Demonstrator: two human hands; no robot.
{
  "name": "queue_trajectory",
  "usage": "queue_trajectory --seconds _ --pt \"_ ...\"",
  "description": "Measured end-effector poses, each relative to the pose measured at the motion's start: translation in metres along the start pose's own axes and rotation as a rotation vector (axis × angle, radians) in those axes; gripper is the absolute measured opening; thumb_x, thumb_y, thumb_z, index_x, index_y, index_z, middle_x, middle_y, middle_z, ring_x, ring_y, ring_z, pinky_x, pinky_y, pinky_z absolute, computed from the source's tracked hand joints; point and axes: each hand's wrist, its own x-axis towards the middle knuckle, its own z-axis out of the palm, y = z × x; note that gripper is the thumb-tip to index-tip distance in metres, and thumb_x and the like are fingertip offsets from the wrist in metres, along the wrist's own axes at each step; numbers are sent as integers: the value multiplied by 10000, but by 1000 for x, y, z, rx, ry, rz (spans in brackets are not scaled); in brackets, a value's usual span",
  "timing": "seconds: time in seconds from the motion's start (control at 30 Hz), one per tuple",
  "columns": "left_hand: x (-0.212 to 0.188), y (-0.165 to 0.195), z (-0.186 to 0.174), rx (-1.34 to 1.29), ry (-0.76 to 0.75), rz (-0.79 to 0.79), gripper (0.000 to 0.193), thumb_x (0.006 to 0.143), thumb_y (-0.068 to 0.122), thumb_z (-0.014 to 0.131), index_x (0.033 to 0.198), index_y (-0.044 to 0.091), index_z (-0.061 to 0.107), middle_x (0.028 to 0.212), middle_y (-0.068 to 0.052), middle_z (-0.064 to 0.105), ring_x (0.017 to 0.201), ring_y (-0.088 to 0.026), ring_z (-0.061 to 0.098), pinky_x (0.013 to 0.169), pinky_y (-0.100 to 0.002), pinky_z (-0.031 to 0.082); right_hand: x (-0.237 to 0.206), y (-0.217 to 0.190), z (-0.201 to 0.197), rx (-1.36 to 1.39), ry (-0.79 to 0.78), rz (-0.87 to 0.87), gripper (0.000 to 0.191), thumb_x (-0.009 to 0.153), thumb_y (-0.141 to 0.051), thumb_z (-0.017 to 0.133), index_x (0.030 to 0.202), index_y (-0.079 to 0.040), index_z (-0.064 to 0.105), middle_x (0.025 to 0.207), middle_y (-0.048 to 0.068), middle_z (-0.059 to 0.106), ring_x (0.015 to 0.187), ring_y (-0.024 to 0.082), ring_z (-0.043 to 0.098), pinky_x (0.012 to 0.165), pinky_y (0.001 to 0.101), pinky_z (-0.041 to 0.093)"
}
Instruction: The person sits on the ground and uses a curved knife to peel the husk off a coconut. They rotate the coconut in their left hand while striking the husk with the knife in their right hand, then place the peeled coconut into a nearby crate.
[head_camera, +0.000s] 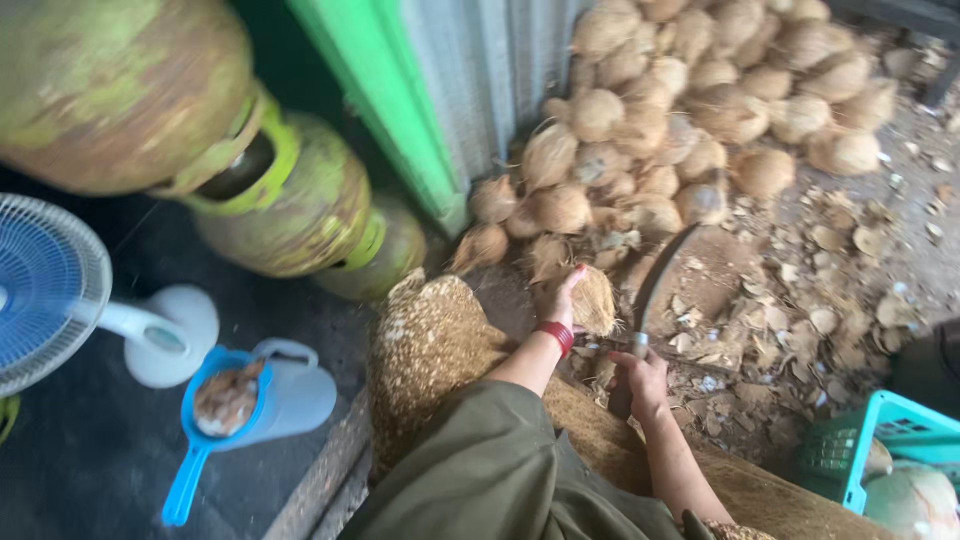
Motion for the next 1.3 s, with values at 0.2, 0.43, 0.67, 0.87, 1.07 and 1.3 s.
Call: queue_trajectory --seconds 0.2,0.43,0.67,0.87,1.07,1.3 --pt "-3 -9 33 291 -350 261 1044 564 398 986 1407 21 500 1362 -231 611 1203 -370 631 970 -453 562 -14 7 -12 134 14 193 232 791 -51 719 943 -38 543 582 72 488 407 215 481 362 408 414" --pt "-14 -9 53 1168 -409 1214 1448 306 234 1042 1532 320 276 1536 -285 333 1413 -459 385 1142 -550 439 -5 12 -27 -51 65 -56 316 737 54 746 983 -9 559 688 100 598 487 213 594 416 392 512" --pt "-4 -13 64 1577 -335 884 1243 495 101 989 1501 316 292 1571 -173 316 1434 -423 374 1128 -580 424 -15 -7 -33 105 84 0 284 792 42 732 992 -6 537 710 101 599 468 222 572 405 375 476" --pt "-1 -19 55 1558 -341 920 1081 637 -25 865 1519 287 323 1542 -150 397 1378 -397 461 1128 -557 451 -42 -43 -46 -166 143 -616 300 834 -2 729 1054 -16 525 761 80 619 571 170 637 493 319 522" --pt "1 -14 53 1442 -382 958 1146 484 -41 934 1446 252 385 1508 -145 409 1374 -391 448 1121 -491 459 -20 -18 -27 -472 121 -194 263 787 -4 663 1036 -22 580 758 87 653 561 198 638 470 354 537" --pt "7 -24 43 1409 -356 1206 1145 529 9 959 1503 261 412 1499 -152 447 1373 -397 482 1125 -489 461 -31 -31 -36 -345 187 -407 258 801 -58 749 975 -9 564 674 103 628 539 173 590 496 358 486"
